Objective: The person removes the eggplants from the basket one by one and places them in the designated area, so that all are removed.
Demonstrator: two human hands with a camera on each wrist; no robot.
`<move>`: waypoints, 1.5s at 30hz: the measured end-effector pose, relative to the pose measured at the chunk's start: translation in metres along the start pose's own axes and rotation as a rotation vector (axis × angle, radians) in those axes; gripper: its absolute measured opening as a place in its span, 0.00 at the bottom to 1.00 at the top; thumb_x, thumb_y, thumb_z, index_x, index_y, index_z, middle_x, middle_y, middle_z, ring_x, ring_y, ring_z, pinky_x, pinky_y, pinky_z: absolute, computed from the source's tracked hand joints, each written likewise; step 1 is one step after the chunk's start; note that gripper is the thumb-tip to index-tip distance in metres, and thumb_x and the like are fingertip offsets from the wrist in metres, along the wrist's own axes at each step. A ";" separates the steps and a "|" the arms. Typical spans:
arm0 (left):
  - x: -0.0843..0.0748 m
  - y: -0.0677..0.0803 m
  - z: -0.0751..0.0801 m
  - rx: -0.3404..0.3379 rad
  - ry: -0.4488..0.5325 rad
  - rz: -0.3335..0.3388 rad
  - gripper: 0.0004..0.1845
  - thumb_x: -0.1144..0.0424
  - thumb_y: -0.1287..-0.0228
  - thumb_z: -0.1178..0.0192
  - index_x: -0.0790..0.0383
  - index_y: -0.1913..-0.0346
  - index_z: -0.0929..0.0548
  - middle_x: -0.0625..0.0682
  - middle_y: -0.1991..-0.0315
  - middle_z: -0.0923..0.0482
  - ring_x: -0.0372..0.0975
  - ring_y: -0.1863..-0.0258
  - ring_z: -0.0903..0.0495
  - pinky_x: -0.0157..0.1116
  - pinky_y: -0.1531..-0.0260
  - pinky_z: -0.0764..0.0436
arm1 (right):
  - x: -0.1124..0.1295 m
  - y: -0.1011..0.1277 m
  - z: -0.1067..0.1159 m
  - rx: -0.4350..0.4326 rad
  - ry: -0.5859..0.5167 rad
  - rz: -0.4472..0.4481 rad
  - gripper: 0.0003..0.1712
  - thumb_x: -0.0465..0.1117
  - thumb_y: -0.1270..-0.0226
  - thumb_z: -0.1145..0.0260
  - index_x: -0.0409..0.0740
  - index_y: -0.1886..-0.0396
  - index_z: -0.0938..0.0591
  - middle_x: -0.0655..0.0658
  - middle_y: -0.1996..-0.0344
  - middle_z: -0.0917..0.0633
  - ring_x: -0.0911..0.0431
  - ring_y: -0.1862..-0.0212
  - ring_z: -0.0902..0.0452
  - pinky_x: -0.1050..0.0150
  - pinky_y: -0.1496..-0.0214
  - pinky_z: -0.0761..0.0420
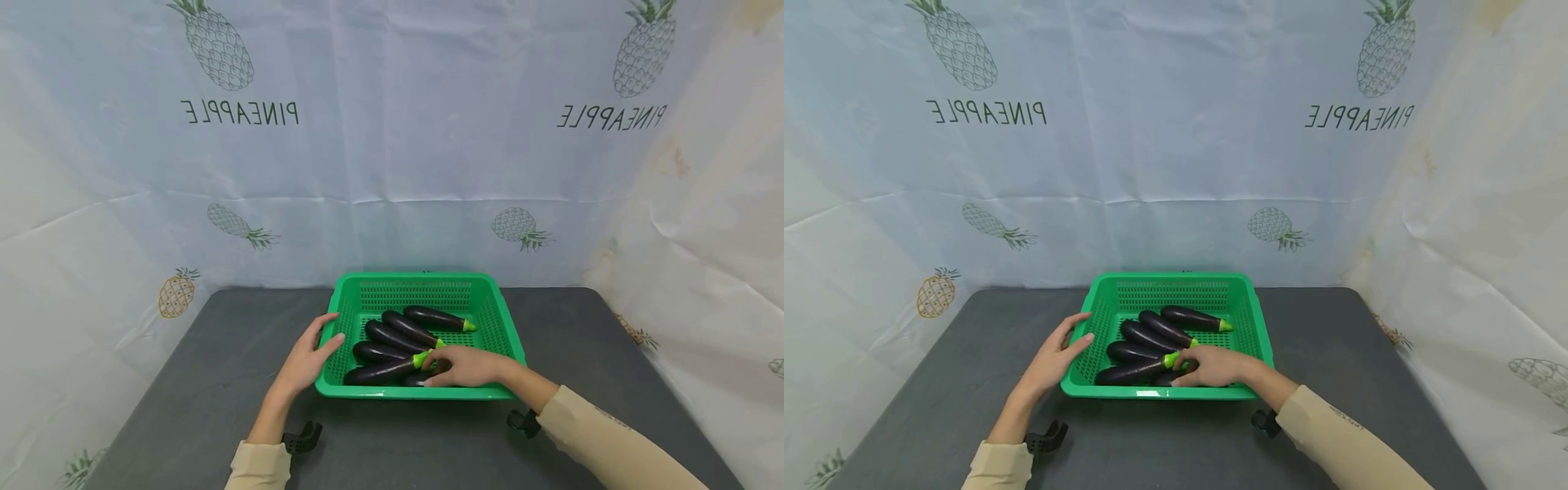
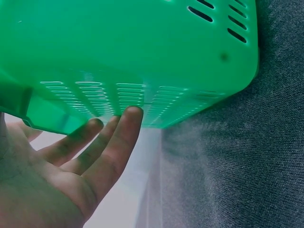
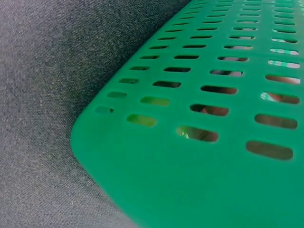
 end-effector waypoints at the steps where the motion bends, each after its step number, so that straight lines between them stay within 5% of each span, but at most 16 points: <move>1: 0.001 0.000 0.000 0.001 0.001 0.002 0.32 0.48 0.22 0.44 0.54 0.22 0.38 0.64 0.26 0.37 0.58 0.29 0.33 0.59 0.39 0.27 | 0.000 0.000 0.000 0.002 -0.005 0.001 0.23 0.54 0.27 0.33 0.49 0.39 0.19 0.52 0.51 0.17 0.55 0.50 0.20 0.53 0.50 0.21; 14: 0.001 0.001 -0.001 -0.009 -0.007 -0.018 0.31 0.49 0.22 0.44 0.55 0.23 0.36 0.64 0.26 0.37 0.58 0.29 0.33 0.59 0.40 0.26 | 0.002 0.003 0.003 -0.002 -0.041 0.105 0.21 0.47 0.26 0.33 0.44 0.39 0.18 0.49 0.54 0.18 0.53 0.55 0.25 0.57 0.56 0.25; 21: 0.002 0.001 -0.001 -0.015 -0.010 -0.019 0.31 0.50 0.22 0.44 0.56 0.23 0.37 0.64 0.27 0.36 0.57 0.30 0.32 0.58 0.40 0.26 | 0.004 0.007 0.006 -0.022 -0.043 0.098 0.18 0.47 0.27 0.32 0.48 0.41 0.17 0.49 0.50 0.18 0.52 0.50 0.24 0.55 0.53 0.22; 45: 0.002 0.000 0.001 -0.015 -0.034 0.003 0.31 0.49 0.22 0.44 0.54 0.23 0.36 0.62 0.26 0.37 0.57 0.28 0.33 0.59 0.40 0.27 | 0.020 0.039 0.029 -0.209 -0.032 0.148 0.19 0.47 0.27 0.34 0.49 0.40 0.17 0.47 0.49 0.19 0.51 0.50 0.25 0.51 0.51 0.24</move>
Point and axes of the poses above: each hand's wrist, its own y-axis away from the middle knuckle, its own z-axis out of the back of the hand, x = y × z, the point moved 4 cm from there along -y, towards the middle knuckle
